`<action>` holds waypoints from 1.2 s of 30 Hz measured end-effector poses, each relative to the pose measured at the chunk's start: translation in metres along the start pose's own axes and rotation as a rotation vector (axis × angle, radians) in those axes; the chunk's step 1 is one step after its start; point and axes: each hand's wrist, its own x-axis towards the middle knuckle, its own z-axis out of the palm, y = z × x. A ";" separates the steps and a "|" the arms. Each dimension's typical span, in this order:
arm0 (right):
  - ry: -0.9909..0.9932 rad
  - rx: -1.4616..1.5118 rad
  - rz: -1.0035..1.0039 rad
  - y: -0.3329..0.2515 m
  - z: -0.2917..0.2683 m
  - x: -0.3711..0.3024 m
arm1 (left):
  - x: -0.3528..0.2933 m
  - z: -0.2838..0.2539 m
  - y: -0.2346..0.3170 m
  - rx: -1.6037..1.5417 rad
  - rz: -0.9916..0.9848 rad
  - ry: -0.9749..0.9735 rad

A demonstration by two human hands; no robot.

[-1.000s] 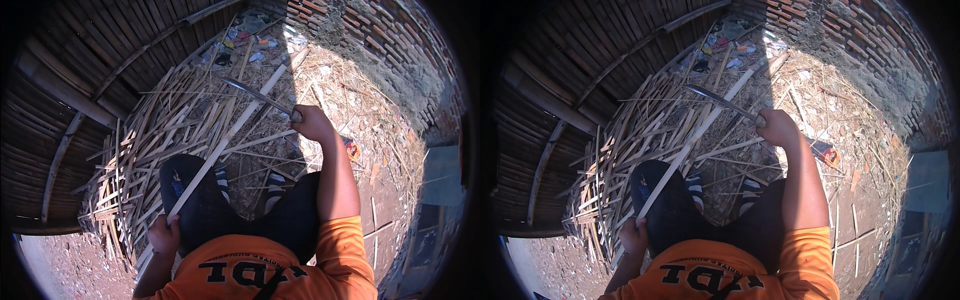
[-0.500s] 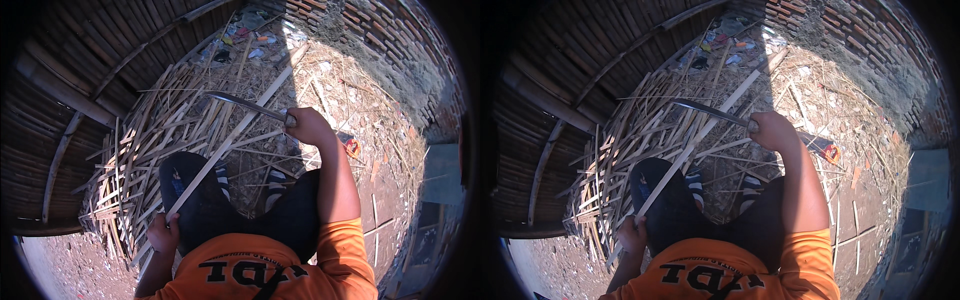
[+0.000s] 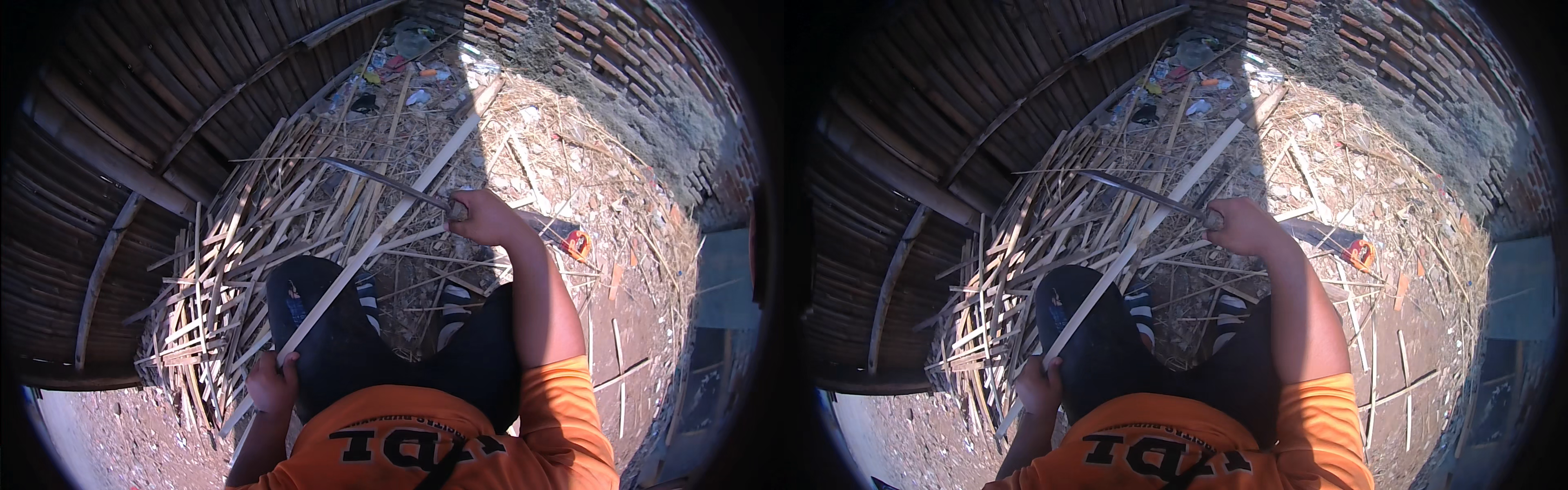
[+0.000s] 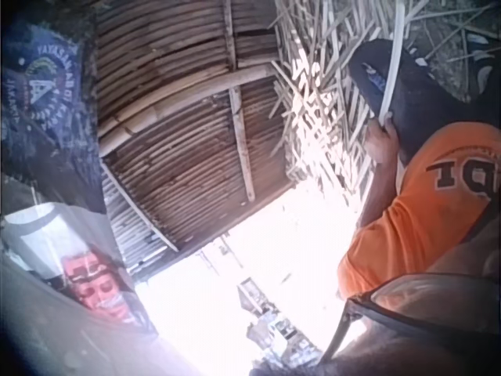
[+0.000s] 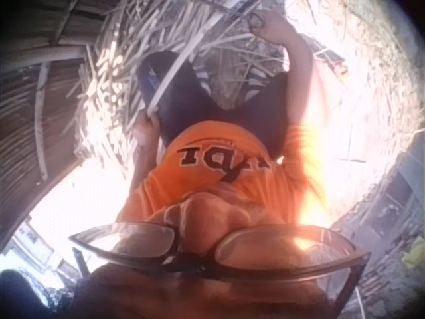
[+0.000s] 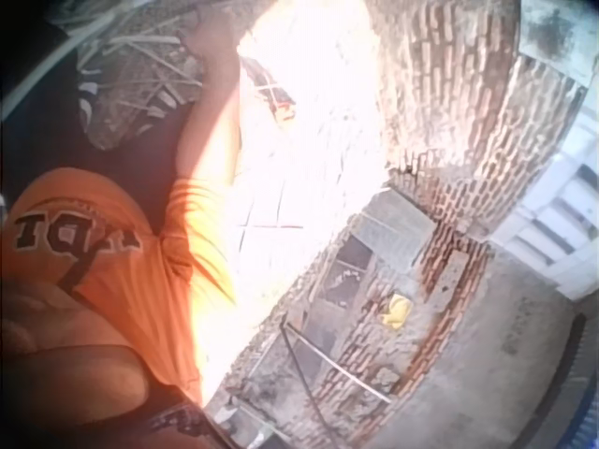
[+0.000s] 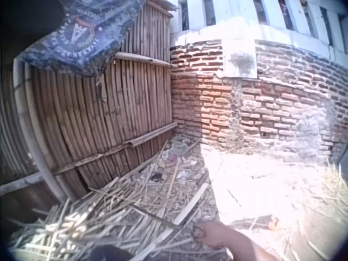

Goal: The person uses a billhook tool to shave and smooth long strips of bamboo, holding the bamboo in one hand and scraping the tool along its surface while sitting on the ground.

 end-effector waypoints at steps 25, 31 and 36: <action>0.145 0.111 0.214 0.056 -0.007 0.012 | 0.010 -0.004 0.000 -0.023 0.075 -0.045; -0.187 0.033 -0.156 -0.037 -0.007 -0.008 | 0.025 -0.031 -0.002 -0.184 -0.048 -0.377; -0.006 0.222 -0.110 -0.013 -0.014 -0.010 | 0.020 -0.028 -0.004 -0.559 -0.092 -0.521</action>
